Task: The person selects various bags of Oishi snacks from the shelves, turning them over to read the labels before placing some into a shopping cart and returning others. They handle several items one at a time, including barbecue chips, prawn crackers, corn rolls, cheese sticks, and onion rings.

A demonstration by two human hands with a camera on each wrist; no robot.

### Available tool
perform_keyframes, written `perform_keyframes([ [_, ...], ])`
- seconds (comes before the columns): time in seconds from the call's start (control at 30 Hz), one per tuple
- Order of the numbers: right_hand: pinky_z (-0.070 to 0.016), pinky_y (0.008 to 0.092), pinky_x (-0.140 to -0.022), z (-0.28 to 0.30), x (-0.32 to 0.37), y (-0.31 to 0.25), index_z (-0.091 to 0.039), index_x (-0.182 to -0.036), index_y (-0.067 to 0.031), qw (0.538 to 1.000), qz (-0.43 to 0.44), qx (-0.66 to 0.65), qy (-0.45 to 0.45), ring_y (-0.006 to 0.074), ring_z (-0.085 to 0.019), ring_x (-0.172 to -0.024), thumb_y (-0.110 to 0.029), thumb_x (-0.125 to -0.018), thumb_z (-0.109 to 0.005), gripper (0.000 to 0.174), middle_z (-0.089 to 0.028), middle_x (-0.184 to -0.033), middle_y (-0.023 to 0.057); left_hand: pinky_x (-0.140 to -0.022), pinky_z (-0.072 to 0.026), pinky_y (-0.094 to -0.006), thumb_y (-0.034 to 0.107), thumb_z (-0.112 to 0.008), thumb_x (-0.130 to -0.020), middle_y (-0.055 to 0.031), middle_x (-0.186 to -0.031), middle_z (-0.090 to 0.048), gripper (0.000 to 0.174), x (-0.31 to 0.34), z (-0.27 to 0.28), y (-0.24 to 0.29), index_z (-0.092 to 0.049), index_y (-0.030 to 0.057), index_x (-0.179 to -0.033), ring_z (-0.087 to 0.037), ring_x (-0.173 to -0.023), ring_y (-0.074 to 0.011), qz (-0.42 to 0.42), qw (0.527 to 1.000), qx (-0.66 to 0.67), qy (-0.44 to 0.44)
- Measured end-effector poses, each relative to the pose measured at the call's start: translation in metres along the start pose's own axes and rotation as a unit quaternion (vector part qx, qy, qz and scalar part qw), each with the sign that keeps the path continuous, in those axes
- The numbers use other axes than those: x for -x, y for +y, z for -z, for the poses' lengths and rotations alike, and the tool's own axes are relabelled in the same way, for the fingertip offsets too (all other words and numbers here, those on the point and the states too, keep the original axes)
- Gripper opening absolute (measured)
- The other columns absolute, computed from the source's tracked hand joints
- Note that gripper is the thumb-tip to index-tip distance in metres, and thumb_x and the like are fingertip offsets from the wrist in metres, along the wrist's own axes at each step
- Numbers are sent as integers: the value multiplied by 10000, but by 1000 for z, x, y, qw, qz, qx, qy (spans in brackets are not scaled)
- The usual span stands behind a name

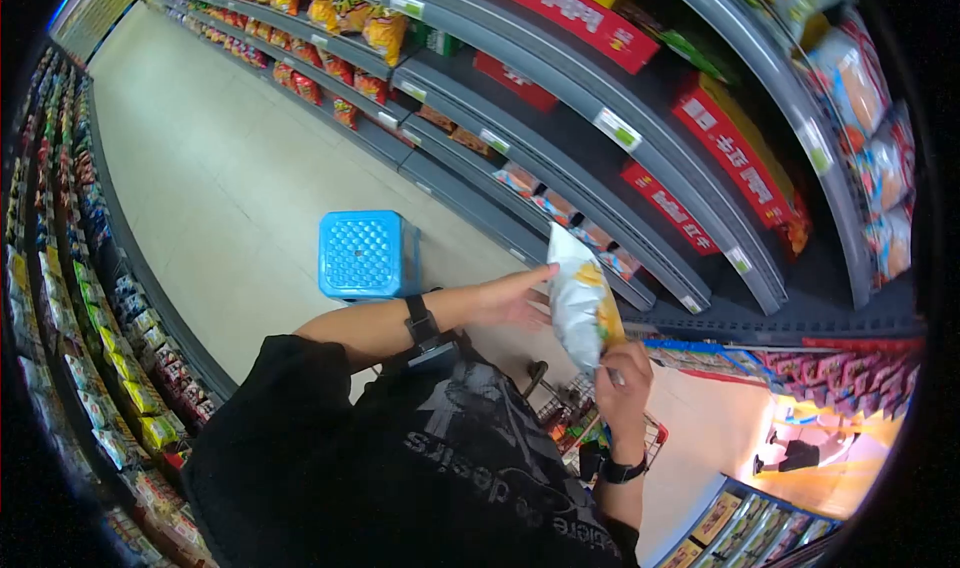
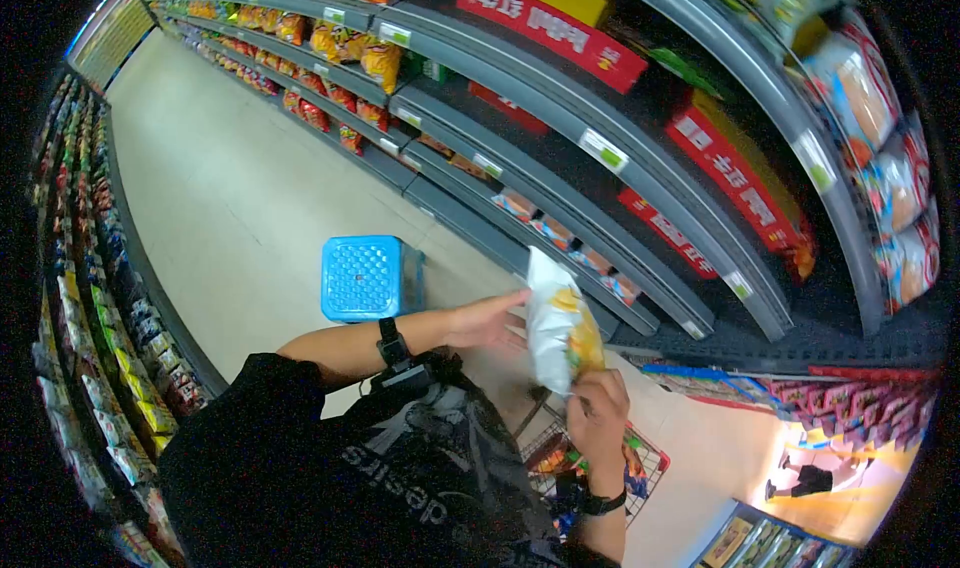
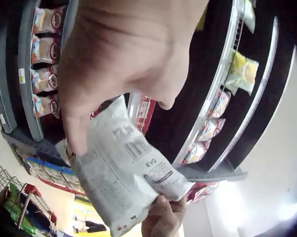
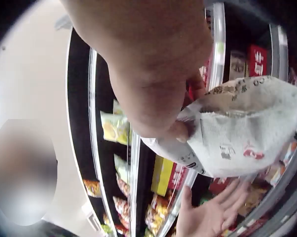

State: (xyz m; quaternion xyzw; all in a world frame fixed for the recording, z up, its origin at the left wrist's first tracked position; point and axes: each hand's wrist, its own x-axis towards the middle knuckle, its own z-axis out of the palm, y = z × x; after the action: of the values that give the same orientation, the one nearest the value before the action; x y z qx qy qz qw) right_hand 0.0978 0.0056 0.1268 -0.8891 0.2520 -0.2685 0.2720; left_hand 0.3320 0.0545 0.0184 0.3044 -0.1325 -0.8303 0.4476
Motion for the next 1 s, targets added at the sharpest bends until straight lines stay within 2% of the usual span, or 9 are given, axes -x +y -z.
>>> perform_keyframes([
  [0.13, -430, 365, -658, -59, -67, -17, -580, -709, -33, 984, 134, 4, -120, 276, -543, -728, 67, -601, -693, 186, -575, -764, 66, -1029, -365, -433, 650, -449, -870, -141, -1430, -369, 788, 26, 40, 34, -251, 149, -1445, -458, -1238, -286, -96, 994, 28, 53],
  [0.3, -417, 348, -746, -115, -115, -27, -597, -728, -52, 948, 197, 8, -250, 234, -537, -805, -24, -639, -702, 140, -567, -808, 46, -981, -437, -348, 364, -585, -911, -98, -1296, -527, 571, 41, 75, 62, -389, 47, -1344, -533, -1164, -207, -177, 971, 87, 138],
  [0.43, -422, 347, -748, -141, -135, -31, -604, -737, -57, 941, 191, 6, -281, 235, -539, -808, -29, -661, -708, 132, -568, -811, 44, -938, -471, -340, 269, -603, -904, -127, -1252, -550, 510, 46, 96, 72, -410, 28, -1309, -562, -1119, -215, -224, 955, 63, 183],
  [0.6, -461, 362, -779, -129, -147, -39, -625, -830, -58, 960, 116, -76, -242, 247, -571, -855, -115, -736, -723, 148, -590, -906, 32, -921, -483, -343, 135, -612, -880, -145, -1223, -554, 469, 51, 107, 85, -410, 8, -1284, -565, -1103, -219, -265, 941, 13, 211],
  [0.63, -474, 358, -805, -127, -143, -21, -637, -877, -57, 972, 129, -67, -183, 261, -591, -868, -141, -704, -758, 228, -604, -951, 80, -908, -480, -335, 99, -655, -840, -130, -1191, -569, 509, 49, 108, 87, -409, -9, -1273, -572, -1068, -200, -289, 931, 30, 219],
  [0.73, -451, 322, -867, -118, -139, 11, -591, -1076, -41, 995, -13, -82, 51, 236, -586, -948, -211, -737, -766, 417, -600, -1015, 107, -919, -471, -335, 102, -672, -825, -130, -1205, -555, 554, 56, 105, 96, -384, -19, -1282, -555, -1093, -201, -292, 936, -47, 192],
  [0.83, -414, 313, -930, -118, -140, 18, -446, -1283, -21, 883, -226, -404, 75, 205, -546, -1057, -284, -799, -738, 623, -571, -1135, 110, -951, -438, -333, 134, -711, -795, -121, -1231, -538, 669, 63, 96, 105, -343, -4, -1337, -528, -1126, -199, -255, 948, -125, 142],
  [0.93, -388, 325, -971, -132, -116, 39, -313, -1371, 0, 838, -233, -492, 29, 184, -497, -1128, -345, -840, -697, 741, -530, -1224, 84, -987, -398, -330, 166, -763, -753, -126, -1270, -509, 805, 54, 97, 107, -294, 1, -1386, -488, -1170, -197, -245, 937, -226, 104],
  [1.0, -413, 328, -944, -137, -111, 39, -387, -1308, 14, 837, -285, -465, 56, 179, -524, -1092, -250, -820, -725, 649, -548, -1205, 103, -997, -388, -330, 178, -776, -741, -130, -1285, -496, 837, 54, 77, 117, -284, 0, -1394, -473, -1186, -196, -253, 921, -279, 99],
])
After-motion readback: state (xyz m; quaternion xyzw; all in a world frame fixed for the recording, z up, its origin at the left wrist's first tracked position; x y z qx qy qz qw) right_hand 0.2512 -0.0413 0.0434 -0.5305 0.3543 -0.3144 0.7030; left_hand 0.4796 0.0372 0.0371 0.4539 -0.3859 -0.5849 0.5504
